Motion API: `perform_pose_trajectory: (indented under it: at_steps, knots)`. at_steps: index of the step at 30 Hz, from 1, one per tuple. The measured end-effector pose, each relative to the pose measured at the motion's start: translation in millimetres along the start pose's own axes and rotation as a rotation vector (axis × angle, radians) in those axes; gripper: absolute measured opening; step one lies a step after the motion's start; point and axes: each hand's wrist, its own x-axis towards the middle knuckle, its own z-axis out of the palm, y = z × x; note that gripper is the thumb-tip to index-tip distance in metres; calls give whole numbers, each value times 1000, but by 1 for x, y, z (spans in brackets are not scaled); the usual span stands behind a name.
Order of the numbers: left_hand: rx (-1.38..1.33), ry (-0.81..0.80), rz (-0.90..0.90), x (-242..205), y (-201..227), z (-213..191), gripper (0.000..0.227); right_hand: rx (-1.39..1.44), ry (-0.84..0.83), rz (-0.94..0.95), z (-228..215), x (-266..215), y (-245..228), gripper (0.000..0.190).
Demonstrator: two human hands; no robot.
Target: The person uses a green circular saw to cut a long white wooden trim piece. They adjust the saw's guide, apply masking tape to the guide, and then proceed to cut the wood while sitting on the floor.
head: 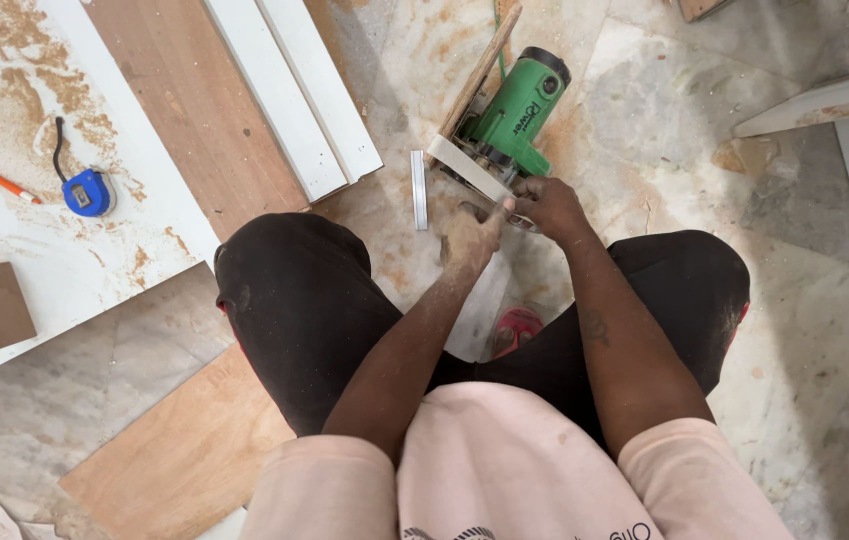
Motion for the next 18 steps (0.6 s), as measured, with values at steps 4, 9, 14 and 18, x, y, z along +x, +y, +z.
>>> perform_pose_trajectory:
  at_steps: [4,9,14,18]
  knots:
    - [-101,20,49,17,-2,19,55,12,4,-58,1,3,8,31]
    - [-65,40,56,18,-4,22,48,-20,-3,-56,-1,3,5,33]
    - [44,43,49,18,-1,21,54,-14,-11,-62,1,4,10,32]
    - [264,94,111,25,-1,21,61,40,-40,-99,3,8,19,28]
